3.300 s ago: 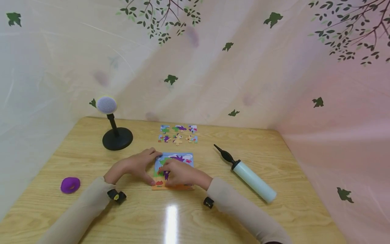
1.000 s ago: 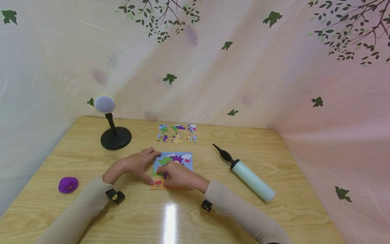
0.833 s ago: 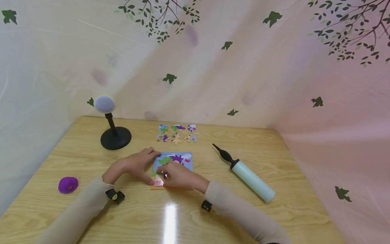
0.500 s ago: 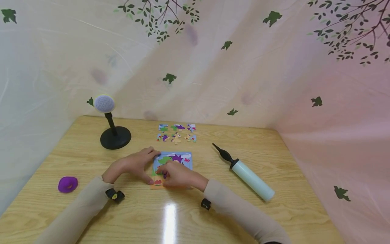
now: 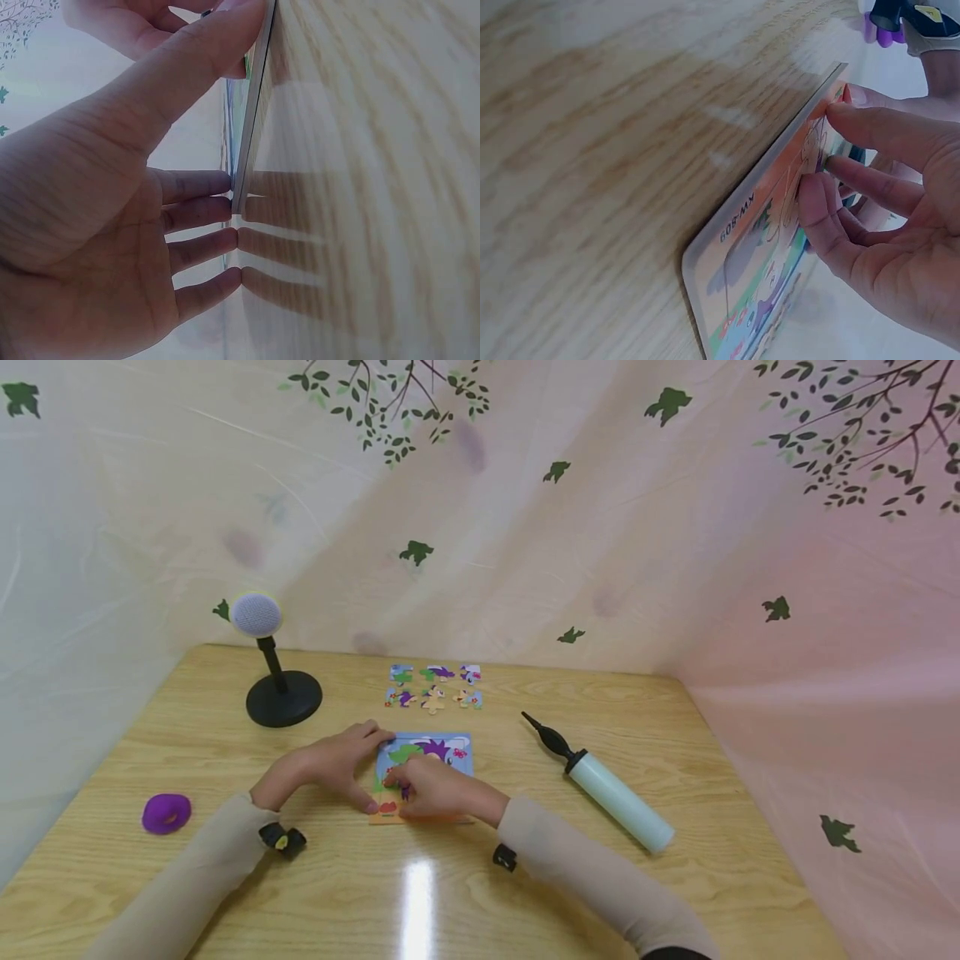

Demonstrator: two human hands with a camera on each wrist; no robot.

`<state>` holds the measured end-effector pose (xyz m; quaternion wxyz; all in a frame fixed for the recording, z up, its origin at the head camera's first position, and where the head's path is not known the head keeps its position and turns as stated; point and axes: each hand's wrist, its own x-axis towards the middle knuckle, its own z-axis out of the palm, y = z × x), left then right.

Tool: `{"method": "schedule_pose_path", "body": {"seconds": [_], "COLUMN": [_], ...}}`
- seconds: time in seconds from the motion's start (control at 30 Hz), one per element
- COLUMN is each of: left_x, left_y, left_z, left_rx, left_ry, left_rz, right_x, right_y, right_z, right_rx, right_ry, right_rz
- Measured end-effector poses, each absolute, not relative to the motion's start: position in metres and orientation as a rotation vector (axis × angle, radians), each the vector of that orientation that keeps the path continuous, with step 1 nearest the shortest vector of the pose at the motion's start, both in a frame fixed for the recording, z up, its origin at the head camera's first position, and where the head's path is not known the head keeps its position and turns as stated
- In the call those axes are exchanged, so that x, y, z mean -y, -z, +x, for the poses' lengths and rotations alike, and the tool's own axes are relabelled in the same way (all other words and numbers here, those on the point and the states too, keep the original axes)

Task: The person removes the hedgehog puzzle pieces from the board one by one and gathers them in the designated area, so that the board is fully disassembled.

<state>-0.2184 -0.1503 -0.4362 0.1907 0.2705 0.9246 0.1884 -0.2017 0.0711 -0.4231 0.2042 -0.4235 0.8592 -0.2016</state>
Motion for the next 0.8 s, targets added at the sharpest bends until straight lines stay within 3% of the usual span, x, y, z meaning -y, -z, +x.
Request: {"method": "schedule_pose_path", "body": {"seconds": [0.8], "left_x": [0.1506], "left_y": [0.4381], "left_z": [-0.2192], "left_rx": [-2.594], "left_ry": [-0.542], "left_rz": [0.801], "right_x": [-0.0731], "right_y": [0.4291], "right_z": [-0.2060], "right_rx": [-2.358], "right_ry": [0.612], "right_rz": [-1.230]}}
